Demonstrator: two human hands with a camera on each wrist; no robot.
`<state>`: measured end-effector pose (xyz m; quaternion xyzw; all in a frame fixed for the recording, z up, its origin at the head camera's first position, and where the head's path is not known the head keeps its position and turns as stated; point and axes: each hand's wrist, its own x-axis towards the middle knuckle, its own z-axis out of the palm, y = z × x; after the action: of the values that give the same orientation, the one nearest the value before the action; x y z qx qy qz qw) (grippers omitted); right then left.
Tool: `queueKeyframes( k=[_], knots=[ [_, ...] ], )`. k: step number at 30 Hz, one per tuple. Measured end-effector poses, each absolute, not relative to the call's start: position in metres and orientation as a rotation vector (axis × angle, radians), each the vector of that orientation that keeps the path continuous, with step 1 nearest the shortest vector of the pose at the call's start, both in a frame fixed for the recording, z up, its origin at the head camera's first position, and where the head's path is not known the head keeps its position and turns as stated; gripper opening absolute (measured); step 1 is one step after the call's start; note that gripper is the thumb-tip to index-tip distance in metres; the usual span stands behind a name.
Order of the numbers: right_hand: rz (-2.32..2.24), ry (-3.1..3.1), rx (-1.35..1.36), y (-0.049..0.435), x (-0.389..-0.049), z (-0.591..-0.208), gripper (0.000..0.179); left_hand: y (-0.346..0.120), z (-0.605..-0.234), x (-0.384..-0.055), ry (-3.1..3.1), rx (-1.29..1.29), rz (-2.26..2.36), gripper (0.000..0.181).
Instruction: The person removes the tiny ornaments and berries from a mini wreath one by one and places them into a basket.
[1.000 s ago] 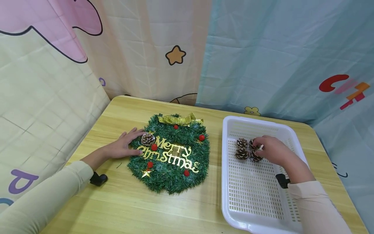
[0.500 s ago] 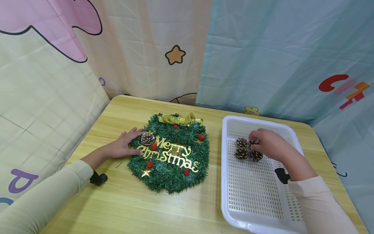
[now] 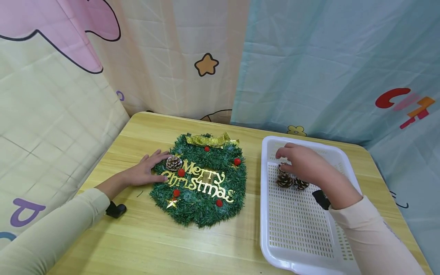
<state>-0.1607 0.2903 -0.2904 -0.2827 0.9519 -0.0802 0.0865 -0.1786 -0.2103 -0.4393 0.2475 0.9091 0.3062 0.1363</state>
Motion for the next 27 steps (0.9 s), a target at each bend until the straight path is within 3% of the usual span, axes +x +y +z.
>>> queueKeyframes(
  k=[27],
  knots=[
    [0.001,2.781,-1.205,0.224,-0.154,-0.272,0.028,-0.209,-0.438,-0.179,2.63,0.707,0.901,0.083]
  ],
)
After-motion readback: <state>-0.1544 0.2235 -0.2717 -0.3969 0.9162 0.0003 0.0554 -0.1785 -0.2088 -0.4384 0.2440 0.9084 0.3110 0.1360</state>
